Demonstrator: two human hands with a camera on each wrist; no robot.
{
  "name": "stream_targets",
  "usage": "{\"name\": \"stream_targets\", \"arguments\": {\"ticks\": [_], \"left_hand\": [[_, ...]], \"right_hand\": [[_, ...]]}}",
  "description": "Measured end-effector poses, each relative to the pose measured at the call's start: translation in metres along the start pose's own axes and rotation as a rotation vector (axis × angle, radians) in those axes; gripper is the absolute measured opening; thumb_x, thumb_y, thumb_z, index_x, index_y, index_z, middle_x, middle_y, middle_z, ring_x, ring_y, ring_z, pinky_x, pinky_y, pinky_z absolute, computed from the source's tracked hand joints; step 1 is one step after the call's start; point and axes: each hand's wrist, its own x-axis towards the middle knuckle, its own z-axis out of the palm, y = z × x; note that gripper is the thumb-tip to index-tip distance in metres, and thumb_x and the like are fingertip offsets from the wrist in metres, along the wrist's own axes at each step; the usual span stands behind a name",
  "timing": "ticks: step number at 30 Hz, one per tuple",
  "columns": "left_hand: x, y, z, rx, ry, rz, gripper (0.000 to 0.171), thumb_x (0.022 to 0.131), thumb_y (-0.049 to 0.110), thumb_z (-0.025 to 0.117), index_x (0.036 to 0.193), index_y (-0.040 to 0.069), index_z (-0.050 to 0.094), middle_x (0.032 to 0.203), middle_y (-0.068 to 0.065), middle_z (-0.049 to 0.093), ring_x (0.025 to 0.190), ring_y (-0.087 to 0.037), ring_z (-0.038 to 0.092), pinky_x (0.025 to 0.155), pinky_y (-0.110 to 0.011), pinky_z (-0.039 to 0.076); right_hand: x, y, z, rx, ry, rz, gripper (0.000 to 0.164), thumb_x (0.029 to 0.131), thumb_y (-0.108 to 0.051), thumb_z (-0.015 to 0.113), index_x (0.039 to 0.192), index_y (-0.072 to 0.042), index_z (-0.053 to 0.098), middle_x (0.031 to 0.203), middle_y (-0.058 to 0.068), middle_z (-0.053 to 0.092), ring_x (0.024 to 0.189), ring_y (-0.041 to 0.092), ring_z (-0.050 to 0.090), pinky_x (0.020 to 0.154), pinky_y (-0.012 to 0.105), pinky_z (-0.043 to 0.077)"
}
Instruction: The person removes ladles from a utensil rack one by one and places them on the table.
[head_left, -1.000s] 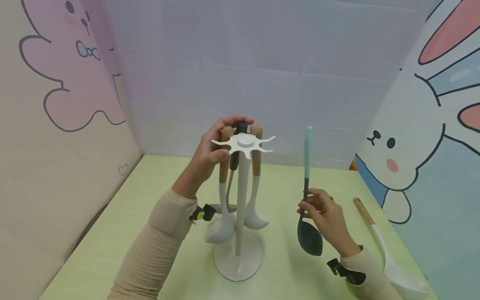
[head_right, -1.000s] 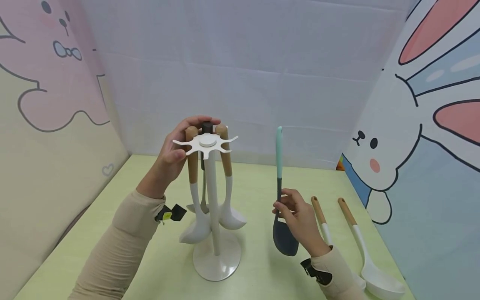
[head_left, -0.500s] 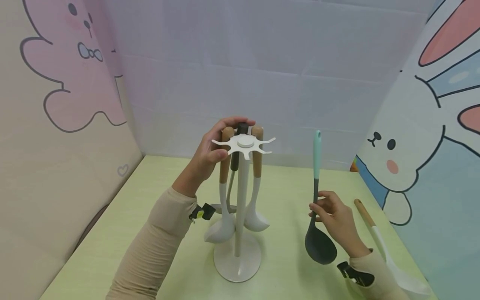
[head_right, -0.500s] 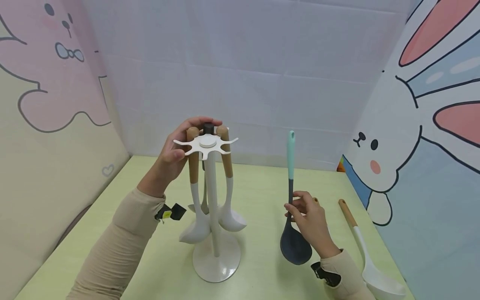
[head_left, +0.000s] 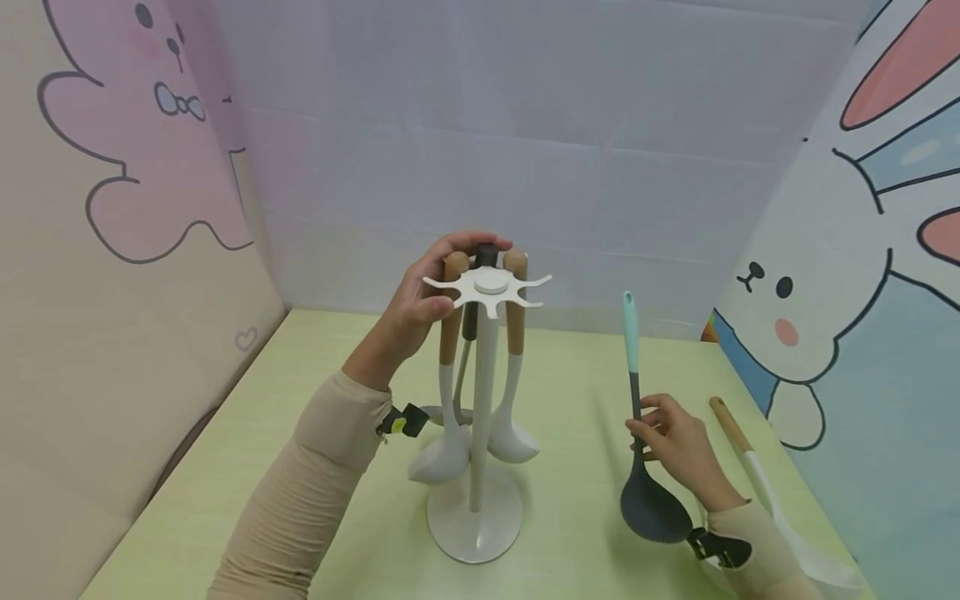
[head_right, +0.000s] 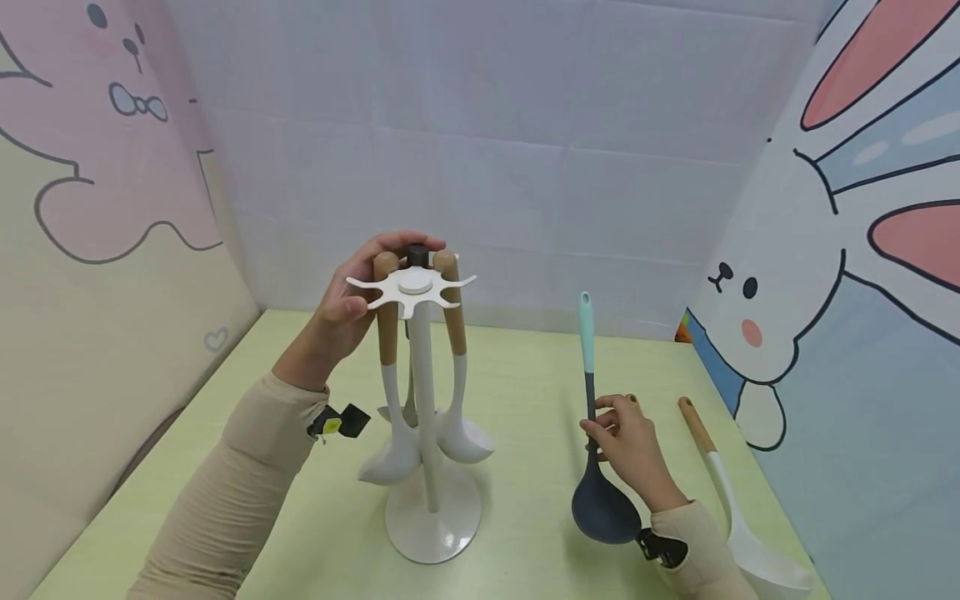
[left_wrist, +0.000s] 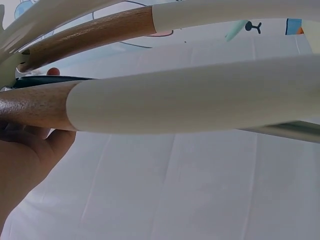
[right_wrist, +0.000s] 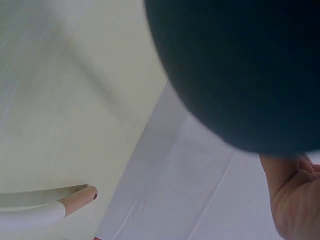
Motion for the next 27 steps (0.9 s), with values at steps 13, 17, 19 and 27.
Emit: {"name": "stream_targets", "arguments": {"ticks": [13, 17, 19, 27], "left_hand": [[0.001, -0.003, -0.001, -0.048, -0.025, 0.008, 0.099, 0.076, 0.067, 0.072, 0.134, -0.009, 0.046, 0.132, -0.003, 0.059, 0.116, -0.023, 0.054, 0.096, -0.037, 0.045], [0.001, -0.003, -0.001, -0.057, -0.024, 0.008, 0.086, 0.075, 0.068, 0.072, 0.133, 0.008, 0.054, 0.132, -0.004, 0.059, 0.116, -0.021, 0.054, 0.096, -0.037, 0.045], [0.001, -0.003, -0.001, -0.06, -0.025, 0.009, 0.081, 0.075, 0.068, 0.072, 0.133, 0.014, 0.055, 0.132, -0.004, 0.058, 0.116, -0.021, 0.054, 0.097, -0.037, 0.045], [0.001, -0.002, 0.0, -0.054, -0.022, 0.005, 0.09, 0.075, 0.069, 0.072, 0.134, 0.004, 0.052, 0.131, -0.001, 0.059, 0.115, -0.022, 0.054, 0.097, -0.037, 0.045]], "right_hand": [[-0.003, 0.019, -0.001, -0.011, -0.088, 0.146, 0.047, 0.095, -0.004, 0.064, 0.134, 0.012, 0.043, 0.086, 0.015, 0.07, 0.07, 0.025, 0.071, 0.057, 0.033, 0.059], [-0.005, 0.024, 0.001, -0.002, -0.111, 0.175, 0.049, 0.096, -0.005, 0.064, 0.135, 0.012, 0.039, 0.086, 0.015, 0.07, 0.069, 0.025, 0.071, 0.057, 0.034, 0.059], [-0.006, 0.026, 0.003, 0.013, -0.12, 0.184, 0.043, 0.096, -0.004, 0.063, 0.129, 0.013, 0.043, 0.085, 0.016, 0.07, 0.068, 0.025, 0.071, 0.057, 0.035, 0.059], [-0.011, 0.037, 0.014, 0.054, -0.155, 0.194, 0.032, 0.095, 0.0, 0.062, 0.118, 0.015, 0.046, 0.081, 0.02, 0.066, 0.063, 0.026, 0.068, 0.054, 0.036, 0.058]]}}
